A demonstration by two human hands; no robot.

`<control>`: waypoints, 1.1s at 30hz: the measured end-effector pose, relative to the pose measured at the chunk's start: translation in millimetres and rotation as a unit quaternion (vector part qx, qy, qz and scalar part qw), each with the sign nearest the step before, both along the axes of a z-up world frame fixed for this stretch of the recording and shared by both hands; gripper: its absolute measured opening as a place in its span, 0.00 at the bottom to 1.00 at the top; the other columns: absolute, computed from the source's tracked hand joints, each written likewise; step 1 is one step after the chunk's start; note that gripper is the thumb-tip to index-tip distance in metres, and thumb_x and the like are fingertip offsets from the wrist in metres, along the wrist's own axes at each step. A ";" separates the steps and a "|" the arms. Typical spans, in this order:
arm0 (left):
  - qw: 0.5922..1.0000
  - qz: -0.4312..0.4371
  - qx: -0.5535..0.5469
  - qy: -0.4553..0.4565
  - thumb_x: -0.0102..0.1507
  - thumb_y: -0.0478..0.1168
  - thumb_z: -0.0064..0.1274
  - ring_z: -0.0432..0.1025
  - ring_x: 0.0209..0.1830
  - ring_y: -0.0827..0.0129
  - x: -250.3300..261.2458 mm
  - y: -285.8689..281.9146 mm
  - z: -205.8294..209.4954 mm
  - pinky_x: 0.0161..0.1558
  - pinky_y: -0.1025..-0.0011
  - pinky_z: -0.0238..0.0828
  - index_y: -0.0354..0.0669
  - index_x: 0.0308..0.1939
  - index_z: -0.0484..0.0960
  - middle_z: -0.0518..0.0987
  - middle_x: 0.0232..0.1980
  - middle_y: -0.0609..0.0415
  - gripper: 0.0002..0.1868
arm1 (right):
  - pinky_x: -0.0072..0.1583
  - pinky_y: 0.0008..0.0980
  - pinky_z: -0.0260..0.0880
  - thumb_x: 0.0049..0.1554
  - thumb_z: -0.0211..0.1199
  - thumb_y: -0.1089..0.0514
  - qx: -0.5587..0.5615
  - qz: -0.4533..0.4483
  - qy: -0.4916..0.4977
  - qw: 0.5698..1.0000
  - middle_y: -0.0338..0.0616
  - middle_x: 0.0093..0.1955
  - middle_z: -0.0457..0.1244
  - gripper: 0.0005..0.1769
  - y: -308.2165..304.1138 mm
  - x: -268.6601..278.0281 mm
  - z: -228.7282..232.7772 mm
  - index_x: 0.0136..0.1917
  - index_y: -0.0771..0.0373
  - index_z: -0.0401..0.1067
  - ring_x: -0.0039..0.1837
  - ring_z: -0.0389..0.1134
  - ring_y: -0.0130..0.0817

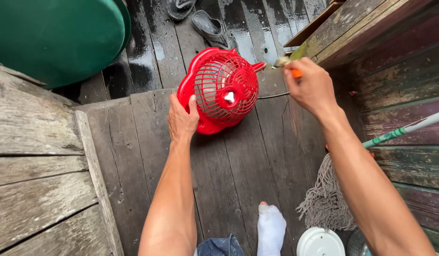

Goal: Cleaning a portable electric fan with a brush.

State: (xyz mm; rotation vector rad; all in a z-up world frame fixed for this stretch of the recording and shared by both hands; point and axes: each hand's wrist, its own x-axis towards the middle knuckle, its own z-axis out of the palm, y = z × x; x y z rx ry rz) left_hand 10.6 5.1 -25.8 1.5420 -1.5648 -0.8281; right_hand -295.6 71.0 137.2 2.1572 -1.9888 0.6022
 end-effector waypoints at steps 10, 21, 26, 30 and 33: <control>0.999 0.032 0.044 -0.002 0.68 0.55 0.50 0.74 0.50 0.33 -1.0 -1.3 -4.2 0.51 0.46 0.69 0.36 0.56 0.68 0.80 0.49 0.30 0.26 | 0.52 0.26 0.72 0.69 0.62 0.59 -0.069 0.013 -0.201 0.977 0.43 0.52 0.69 0.09 -5.9 -12.4 -23.0 0.56 0.67 0.77 0.51 0.71 0.24; 0.988 0.079 0.133 -0.002 0.67 0.56 0.52 0.74 0.53 0.34 15.2 -8.4 -60.2 0.55 0.48 0.68 0.34 0.55 0.73 0.80 0.50 0.29 0.27 | 0.45 0.27 0.68 0.65 0.60 0.53 0.084 -0.035 -0.510 0.855 0.41 0.45 0.69 0.13 -22.8 -0.1 -22.9 0.58 0.59 0.77 0.42 0.68 0.25; 0.985 0.067 0.156 0.031 0.66 0.54 0.52 0.76 0.53 0.44 14.6 -20.7 -60.4 0.55 0.53 0.70 0.35 0.57 0.74 0.82 0.50 0.35 0.27 | 0.47 0.32 0.68 0.67 0.62 0.55 0.052 -0.007 -0.255 0.965 0.47 0.43 0.67 0.11 -18.1 8.0 -31.1 0.51 0.64 0.78 0.43 0.69 0.35; 0.973 0.064 0.204 0.086 0.65 0.52 0.51 0.79 0.47 0.51 8.0 -32.0 -1.9 0.47 0.55 0.73 0.37 0.59 0.74 0.83 0.50 0.41 0.26 | 0.54 0.39 0.69 0.70 0.66 0.58 -0.048 0.050 -0.086 0.994 0.48 0.45 0.62 0.14 -9.0 -6.8 -46.3 0.43 0.65 0.70 0.51 0.67 0.46; 0.940 0.069 0.316 0.109 0.67 0.51 0.51 0.80 0.44 0.53 6.4 -56.0 -13.2 0.40 0.54 0.75 0.36 0.57 0.76 0.84 0.49 0.44 0.23 | 0.54 0.45 0.73 0.53 0.58 0.66 0.035 0.140 -0.060 0.988 0.47 0.53 0.65 0.20 0.0 -7.8 -59.0 0.59 0.56 0.73 0.51 0.71 0.51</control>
